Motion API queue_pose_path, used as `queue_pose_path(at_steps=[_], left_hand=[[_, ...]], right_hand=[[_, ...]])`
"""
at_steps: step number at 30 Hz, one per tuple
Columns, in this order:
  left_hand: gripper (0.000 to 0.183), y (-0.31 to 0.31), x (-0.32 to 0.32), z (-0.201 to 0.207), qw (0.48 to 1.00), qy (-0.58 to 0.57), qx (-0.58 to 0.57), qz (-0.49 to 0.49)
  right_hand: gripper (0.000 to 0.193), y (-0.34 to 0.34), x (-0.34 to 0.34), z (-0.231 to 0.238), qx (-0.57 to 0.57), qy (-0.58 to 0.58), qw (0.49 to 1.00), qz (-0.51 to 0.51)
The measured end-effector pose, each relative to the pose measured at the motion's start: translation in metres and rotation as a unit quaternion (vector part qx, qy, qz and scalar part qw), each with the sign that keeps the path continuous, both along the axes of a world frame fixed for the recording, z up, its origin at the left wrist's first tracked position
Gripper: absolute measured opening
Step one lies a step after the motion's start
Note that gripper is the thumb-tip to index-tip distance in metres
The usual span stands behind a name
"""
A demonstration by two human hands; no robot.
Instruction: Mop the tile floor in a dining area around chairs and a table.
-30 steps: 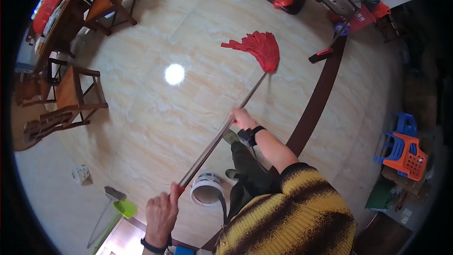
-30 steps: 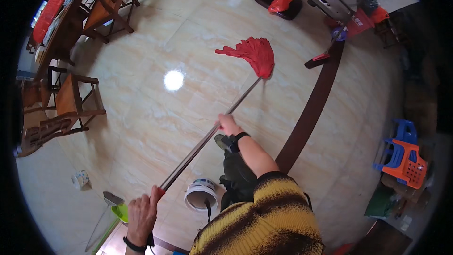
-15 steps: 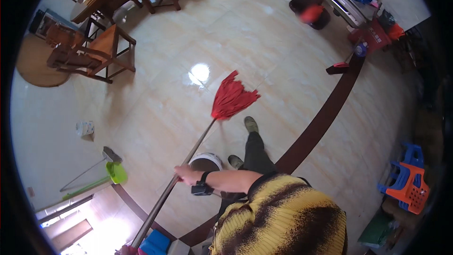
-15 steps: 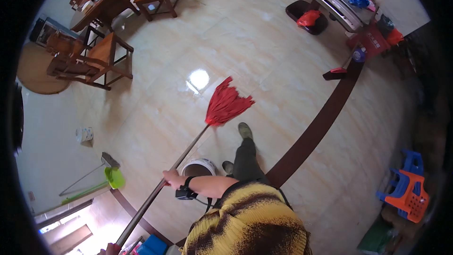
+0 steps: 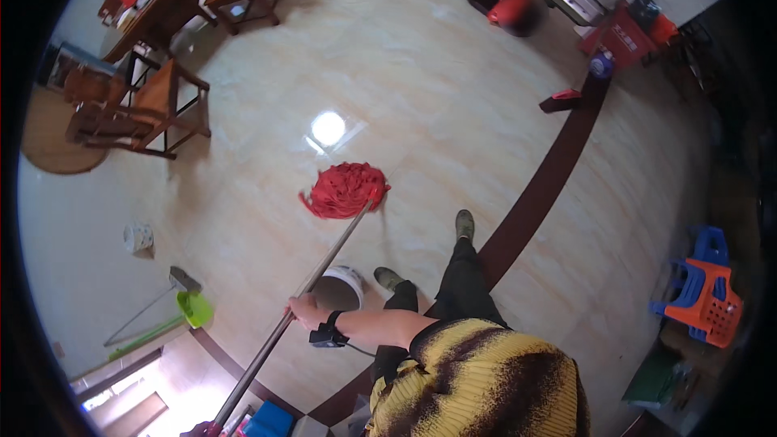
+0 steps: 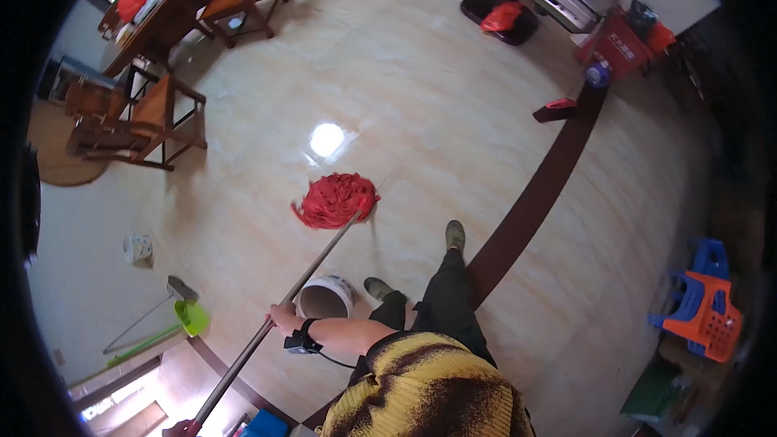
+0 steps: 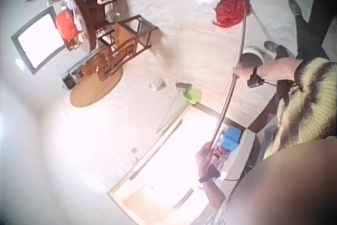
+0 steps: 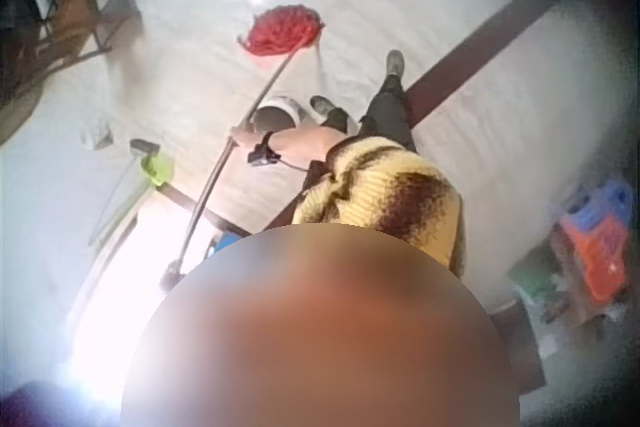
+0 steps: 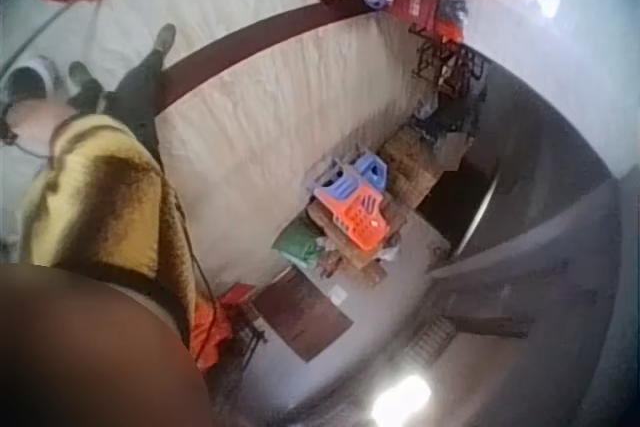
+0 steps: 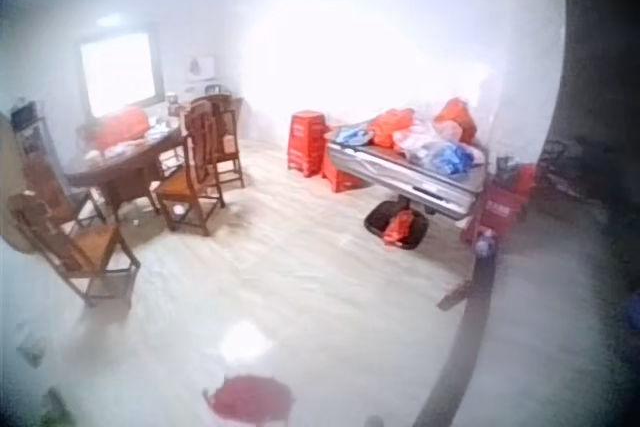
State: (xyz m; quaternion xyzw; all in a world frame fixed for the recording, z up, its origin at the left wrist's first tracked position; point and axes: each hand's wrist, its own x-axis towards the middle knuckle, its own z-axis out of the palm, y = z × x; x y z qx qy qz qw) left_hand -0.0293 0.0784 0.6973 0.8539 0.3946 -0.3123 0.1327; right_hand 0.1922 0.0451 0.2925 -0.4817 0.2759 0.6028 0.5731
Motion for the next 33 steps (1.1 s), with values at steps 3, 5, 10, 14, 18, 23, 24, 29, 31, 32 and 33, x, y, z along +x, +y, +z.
queue_pose_path(at_steps=[3, 5, 10, 14, 18, 23, 24, 29, 31, 32, 33], left_hand=[[0.026, -0.018, 0.086, -0.056, 0.988, -0.141, 0.031, 0.057], [0.024, -0.042, 0.133, -0.086, 0.989, -0.137, 0.017, 0.05], [0.035, -0.099, 0.299, -0.18, 0.982, -0.172, -0.048, -0.06], [0.031, -0.121, 0.429, -0.217, 0.964, -0.243, 0.0, -0.106], [0.032, -0.154, 0.577, -0.235, 0.939, -0.267, -0.004, -0.219], [0.042, -0.2, 0.675, -0.248, 0.922, -0.184, 0.031, -0.338], [0.042, -0.196, 0.675, -0.241, 0.918, -0.166, 0.023, -0.358], [0.043, -0.162, 0.616, -0.203, 0.908, -0.158, 0.012, -0.387], [0.044, -0.152, 0.575, -0.17, 0.909, -0.137, 0.039, -0.392], [0.043, -0.151, 0.559, -0.152, 0.902, -0.151, 0.022, -0.403], [0.043, -0.145, 0.538, -0.138, 0.898, -0.157, 0.008, -0.412]], right_hand=[[0.021, -0.012, 0.082, -0.066, 0.056, -0.216, 0.974, 0.047], [0.019, -0.014, 0.139, -0.088, 0.057, -0.229, 0.971, 0.041], [0.027, -0.077, 0.355, -0.18, -0.042, -0.501, 0.858, 0.108], [0.021, -0.094, 0.502, -0.153, -0.148, -0.477, 0.854, 0.144], [0.024, -0.173, 0.649, -0.175, -0.175, -0.391, 0.893, -0.138], [0.02, -0.262, 0.754, -0.161, -0.201, -0.387, 0.881, -0.182], [0.02, -0.272, 0.746, -0.16, -0.204, -0.381, 0.882, -0.186], [0.017, -0.27, 0.668, -0.145, -0.065, -0.279, 0.933, -0.217], [0.02, -0.244, 0.613, -0.122, -0.032, -0.259, 0.946, -0.192], [0.041, -0.246, 0.592, -0.12, -0.007, -0.243, 0.957, -0.155], [0.037, -0.237, 0.561, -0.108, -0.012, -0.219, 0.958, -0.184]])
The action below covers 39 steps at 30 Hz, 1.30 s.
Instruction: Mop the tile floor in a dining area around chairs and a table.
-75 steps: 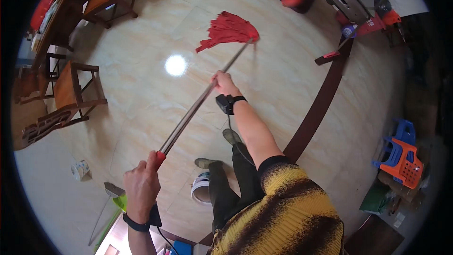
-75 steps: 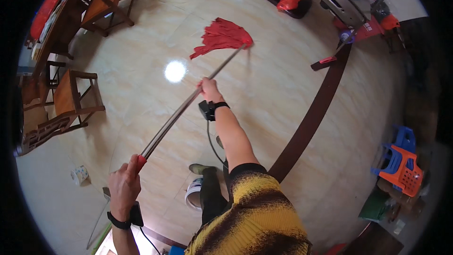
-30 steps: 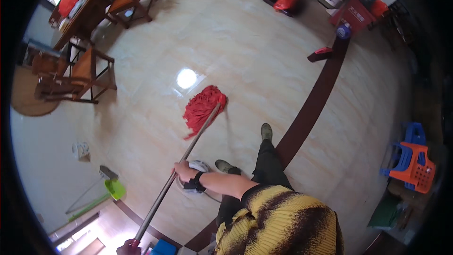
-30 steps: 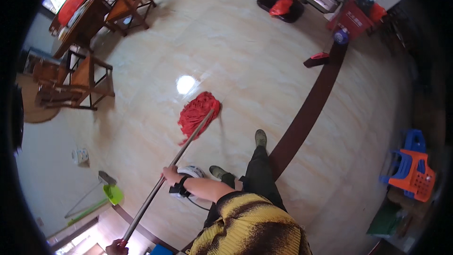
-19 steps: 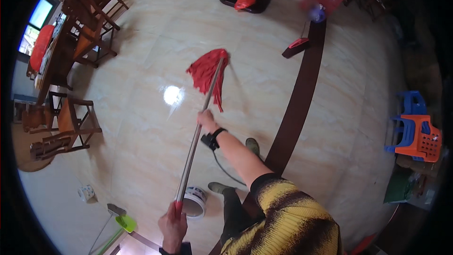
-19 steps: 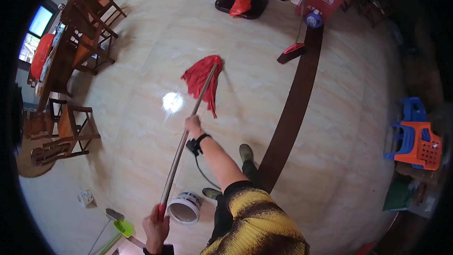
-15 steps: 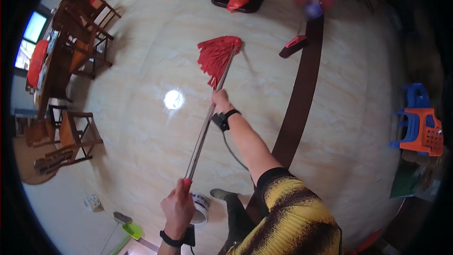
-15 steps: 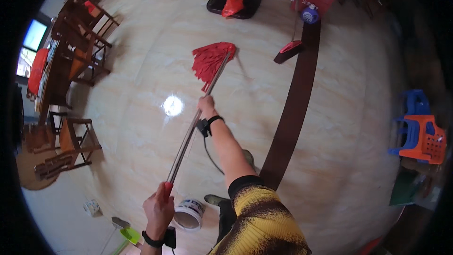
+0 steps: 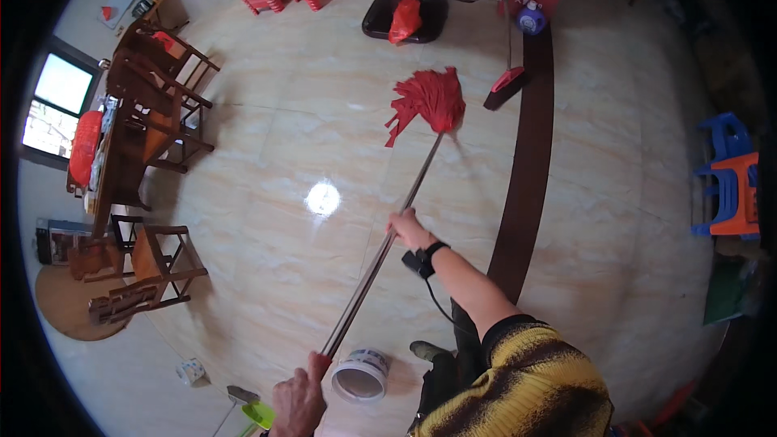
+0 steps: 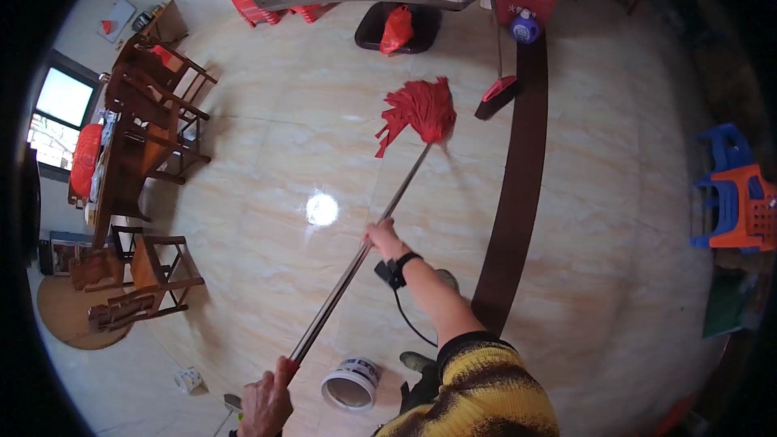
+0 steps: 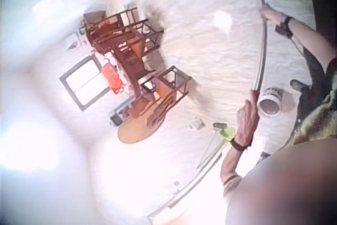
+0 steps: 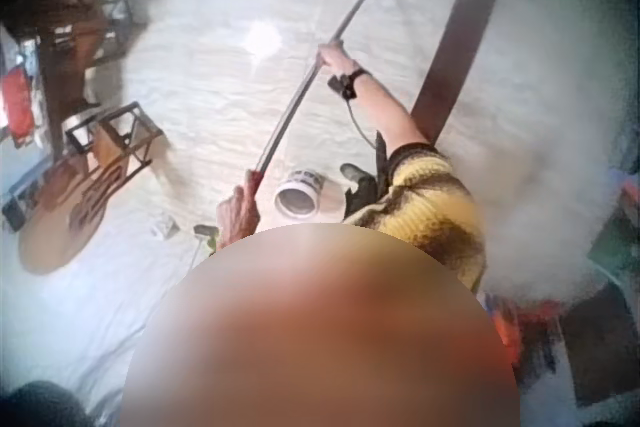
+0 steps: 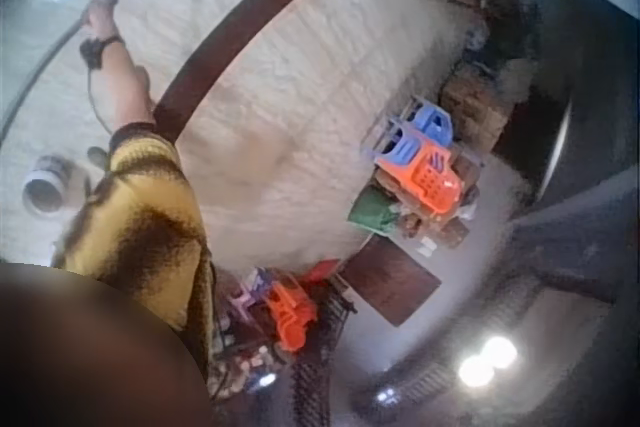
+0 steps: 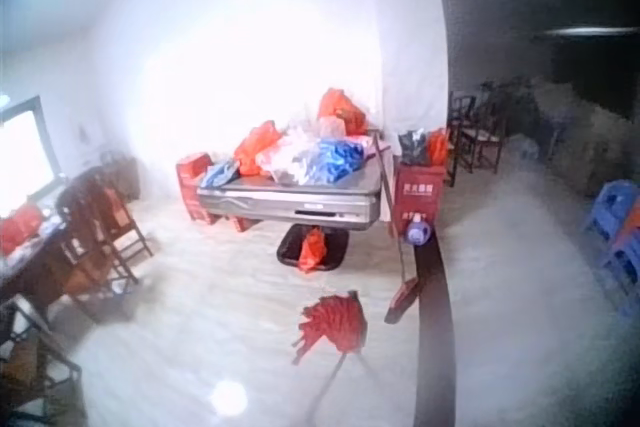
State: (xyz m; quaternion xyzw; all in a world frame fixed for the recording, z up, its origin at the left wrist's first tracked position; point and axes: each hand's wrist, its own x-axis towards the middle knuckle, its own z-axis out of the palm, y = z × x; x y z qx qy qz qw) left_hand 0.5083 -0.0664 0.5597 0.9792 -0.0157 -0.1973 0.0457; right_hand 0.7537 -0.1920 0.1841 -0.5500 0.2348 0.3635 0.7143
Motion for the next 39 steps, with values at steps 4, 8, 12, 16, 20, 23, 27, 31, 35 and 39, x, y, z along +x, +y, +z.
queue_pose_path(at_steps=[4, 8, 12, 16, 20, 23, 27, 31, 35, 39], left_hand=[[0.054, 0.036, -0.099, 0.061, 0.99, 0.04, 0.123, -0.063], [0.053, 0.068, -0.207, 0.13, 0.984, 0.118, 0.126, 0.032], [0.039, 0.069, -0.281, 0.203, 0.958, 0.172, 0.191, 0.126], [0.039, 0.069, -0.318, 0.242, 0.907, 0.262, 0.222, 0.243], [0.038, 0.073, -0.347, 0.251, 0.828, 0.355, 0.235, 0.364], [0.038, 0.076, -0.378, 0.246, 0.783, 0.344, 0.16, 0.493], [0.038, 0.065, -0.4, 0.207, 0.62, 0.164, -0.135, 0.755], [0.04, 0.047, -0.397, 0.123, 0.673, 0.117, -0.201, 0.702], [0.033, 0.047, -0.301, 0.016, 0.906, 0.142, -0.06, 0.395], [0.038, -0.028, -0.147, -0.06, 0.947, 0.069, -0.171, 0.262]], right_hand=[[0.038, 0.037, -0.13, 0.037, 0.036, 0.048, 0.998, -0.004], [0.038, 0.085, -0.277, 0.083, 0.041, 0.058, 0.997, 0.036], [0.043, 0.139, -0.421, 0.124, 0.078, 0.138, 0.985, 0.062], [0.051, 0.188, -0.517, 0.157, 0.074, 0.263, 0.958, 0.084], [0.058, 0.204, -0.569, 0.16, 0.105, 0.308, 0.923, 0.206], [0.061, 0.176, -0.57, 0.171, 0.033, 0.312, 0.925, 0.215], [0.074, 0.122, -0.523, 0.153, 0.051, 0.32, 0.917, 0.233], [0.071, 0.083, -0.472, 0.086, 0.016, 0.244, 0.955, 0.169], [0.054, 0.039, -0.314, -0.012, -0.024, 0.012, 0.991, 0.131], [0.068, -0.019, -0.097, -0.028, -0.077, 0.046, 0.987, 0.13]])
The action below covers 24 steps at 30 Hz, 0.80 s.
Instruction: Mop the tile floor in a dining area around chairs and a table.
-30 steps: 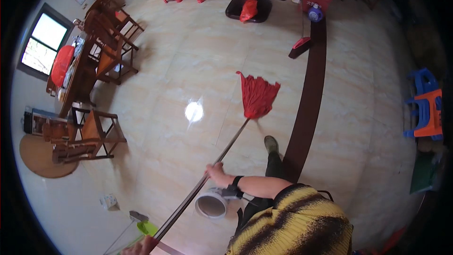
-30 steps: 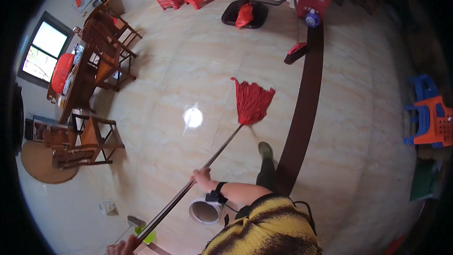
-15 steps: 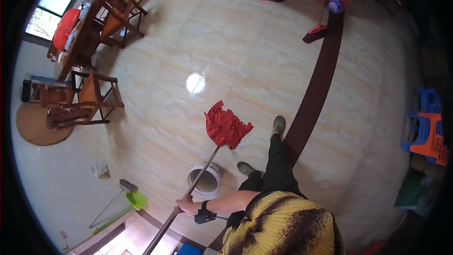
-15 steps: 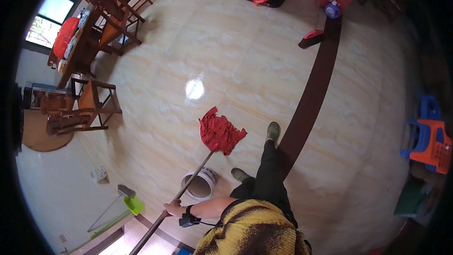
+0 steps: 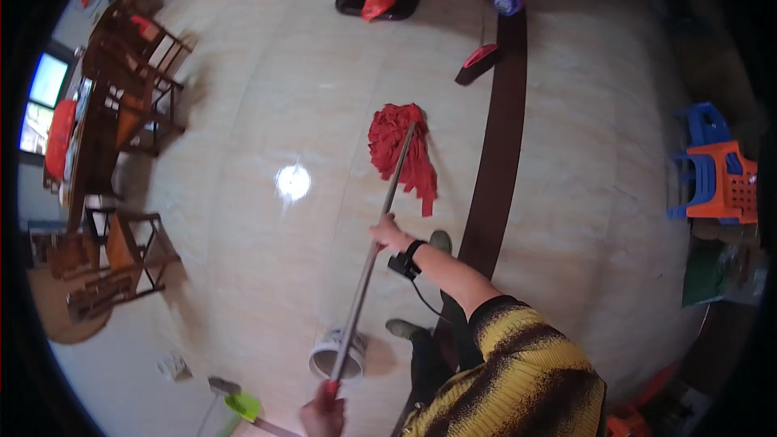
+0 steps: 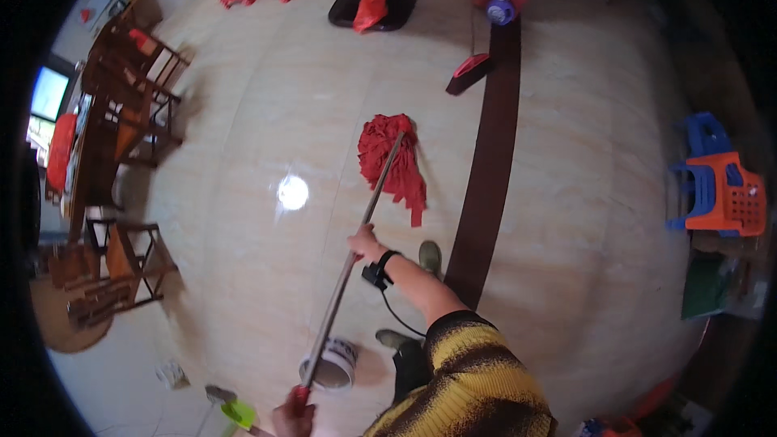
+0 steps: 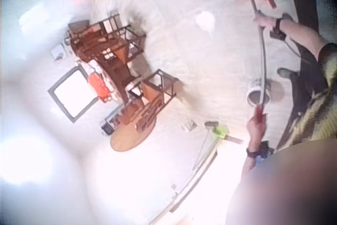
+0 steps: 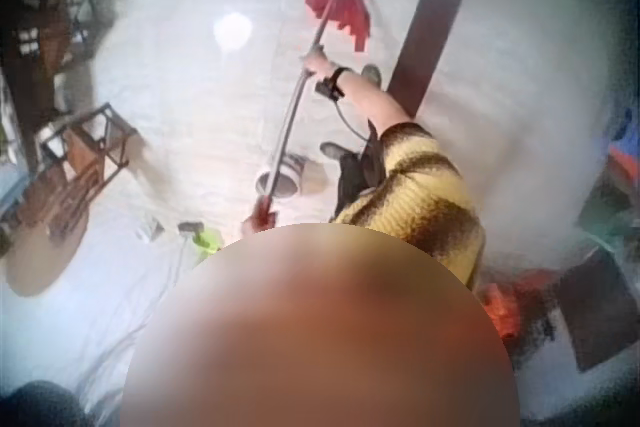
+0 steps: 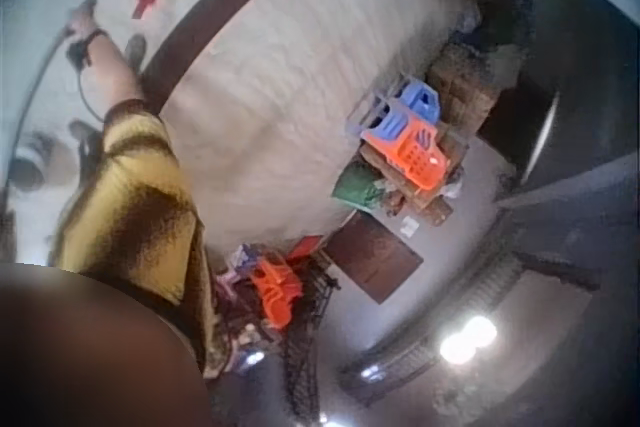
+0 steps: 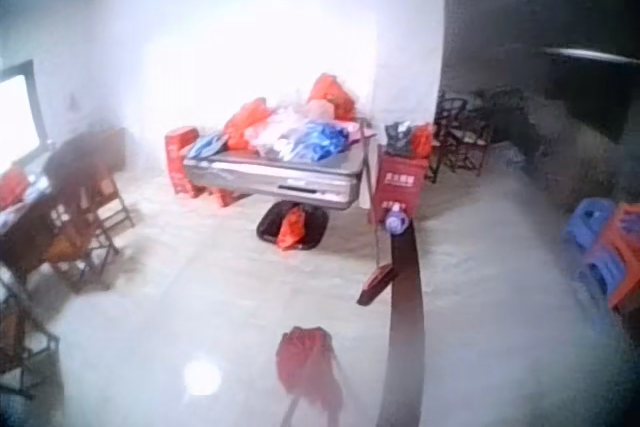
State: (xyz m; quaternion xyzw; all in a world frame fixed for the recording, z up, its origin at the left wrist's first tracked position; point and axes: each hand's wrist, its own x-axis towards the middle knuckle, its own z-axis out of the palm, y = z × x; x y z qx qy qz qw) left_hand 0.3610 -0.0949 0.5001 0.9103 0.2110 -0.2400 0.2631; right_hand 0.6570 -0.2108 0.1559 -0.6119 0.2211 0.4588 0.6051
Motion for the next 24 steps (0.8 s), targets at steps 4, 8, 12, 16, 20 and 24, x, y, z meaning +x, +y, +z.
queue_pose_path(at_steps=[4, 8, 12, 16, 20, 24], left_hand=[[0.034, -0.07, 0.121, -0.051, 0.998, -0.046, -0.027, -0.023], [0.032, -0.068, 0.15, -0.063, 0.989, -0.098, 0.039, -0.1], [0.034, -0.014, 0.116, -0.007, 0.958, 0.001, 0.15, -0.243], [0.059, 0.046, 0.028, 0.052, 0.941, -0.084, 0.127, -0.301], [0.044, 0.078, -0.034, 0.137, 0.929, 0.066, 0.215, -0.295], [0.031, 0.106, -0.082, 0.224, 0.942, 0.113, 0.261, -0.176]], right_hand=[[0.043, -0.067, 0.137, -0.025, -0.144, -0.134, 0.98, -0.015], [0.018, -0.077, 0.161, -0.001, -0.096, -0.109, 0.987, -0.063], [0.018, -0.072, 0.086, -0.004, 0.026, -0.057, 0.992, -0.106], [0.023, -0.032, -0.031, 0.034, 0.086, -0.016, 0.989, -0.122], [0.026, 0.026, -0.144, 0.066, 0.105, 0.034, 0.989, -0.1], [0.03, 0.104, -0.27, 0.101, 0.117, 0.015, 0.984, -0.134]])
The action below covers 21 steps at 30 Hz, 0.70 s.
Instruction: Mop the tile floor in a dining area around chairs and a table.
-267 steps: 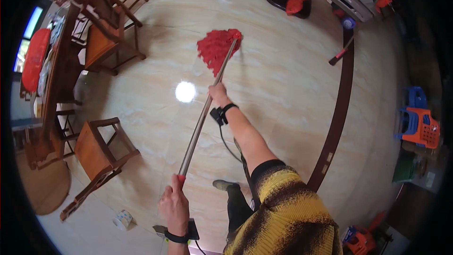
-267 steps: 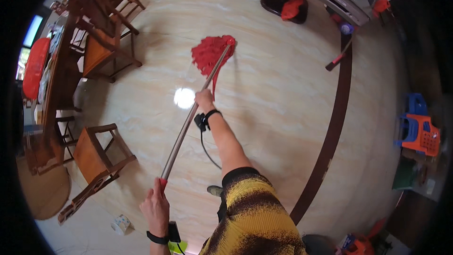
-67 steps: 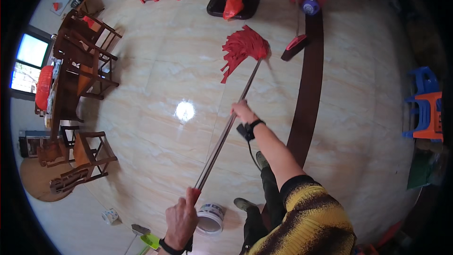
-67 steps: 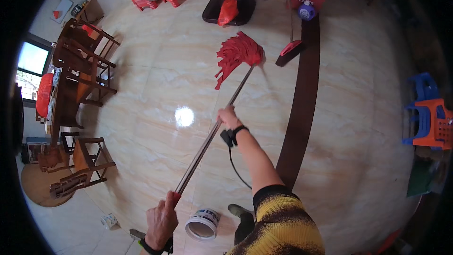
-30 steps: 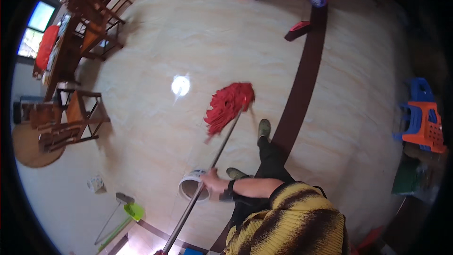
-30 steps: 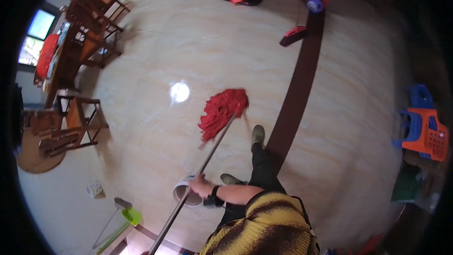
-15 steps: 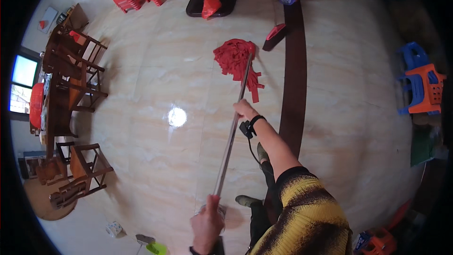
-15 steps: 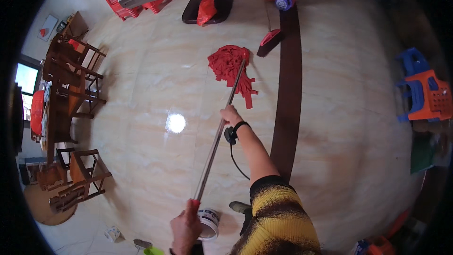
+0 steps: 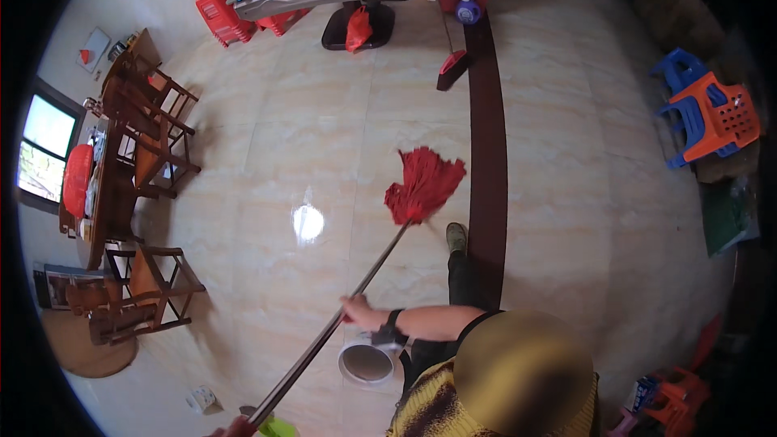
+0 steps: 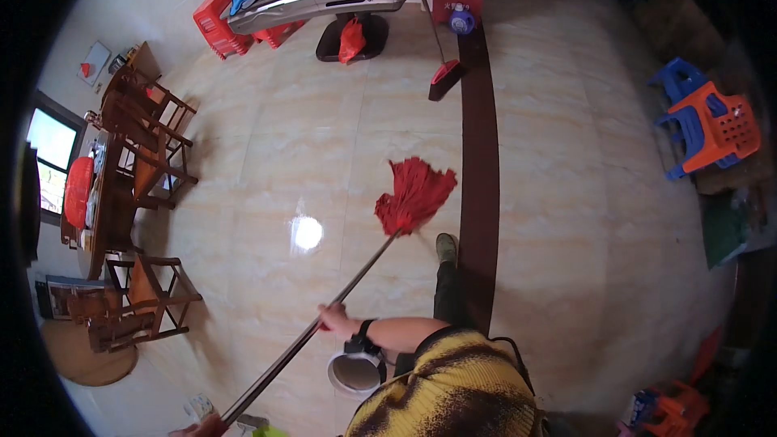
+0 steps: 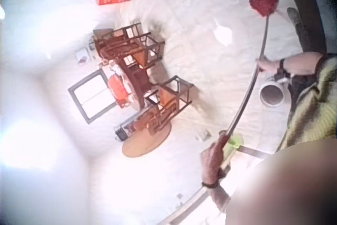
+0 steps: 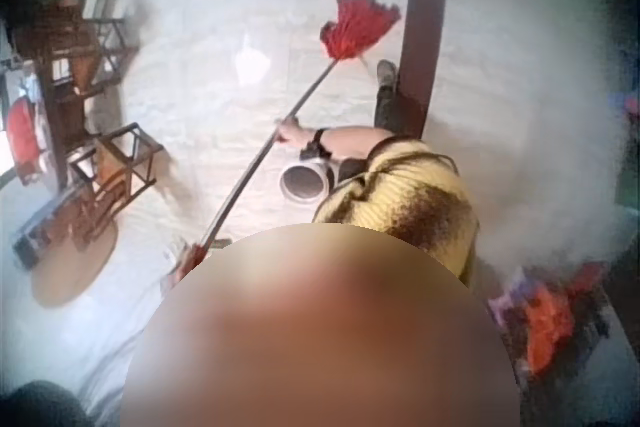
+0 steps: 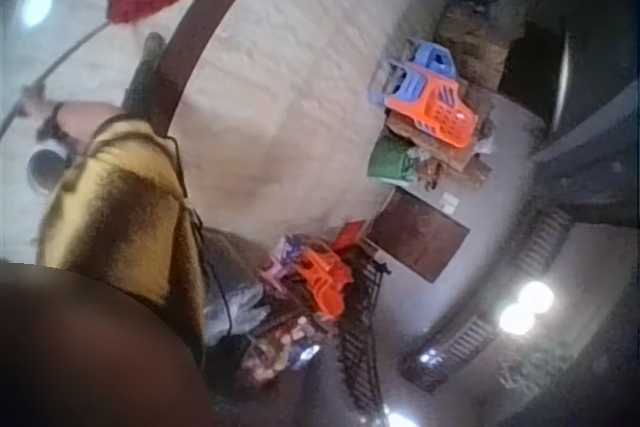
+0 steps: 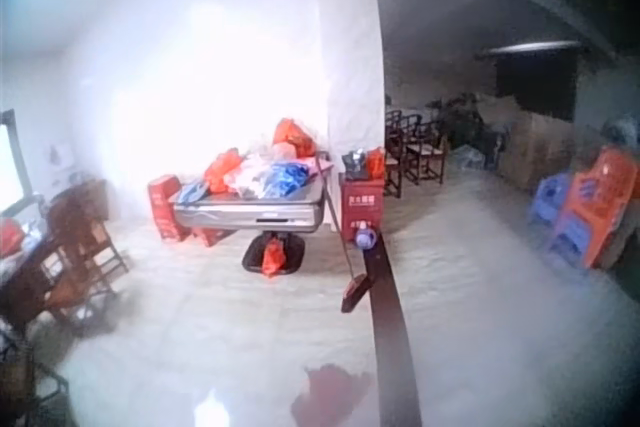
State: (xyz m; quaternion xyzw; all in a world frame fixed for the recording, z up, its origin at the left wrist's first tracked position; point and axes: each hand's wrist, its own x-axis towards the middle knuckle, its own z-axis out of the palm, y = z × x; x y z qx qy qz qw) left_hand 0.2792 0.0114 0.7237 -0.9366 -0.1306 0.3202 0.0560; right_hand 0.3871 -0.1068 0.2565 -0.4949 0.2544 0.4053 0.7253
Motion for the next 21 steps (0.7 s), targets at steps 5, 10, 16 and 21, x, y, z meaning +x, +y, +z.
queue_pose_path(at_steps=[5, 10, 16, 21], left_hand=[[0.04, 0.139, -0.126, 0.018, 0.933, 0.002, -0.261, 0.249], [0.039, 0.084, -0.125, -0.001, 0.821, 0.038, -0.267, 0.503], [0.041, 0.03, -0.115, -0.123, 0.907, 0.069, -0.327, 0.256], [0.042, -0.161, 0.011, -0.215, 0.841, -0.02, -0.416, 0.345]], right_hand=[[0.034, 0.075, -0.115, 0.025, -0.022, 0.109, 0.991, 0.077], [0.034, 0.028, -0.131, 0.013, 0.011, 0.138, 0.982, 0.131], [0.029, -0.12, -0.041, -0.046, -0.084, 0.031, 0.996, -0.011], [0.026, -0.282, 0.136, -0.093, -0.212, -0.026, 0.965, 0.154]])
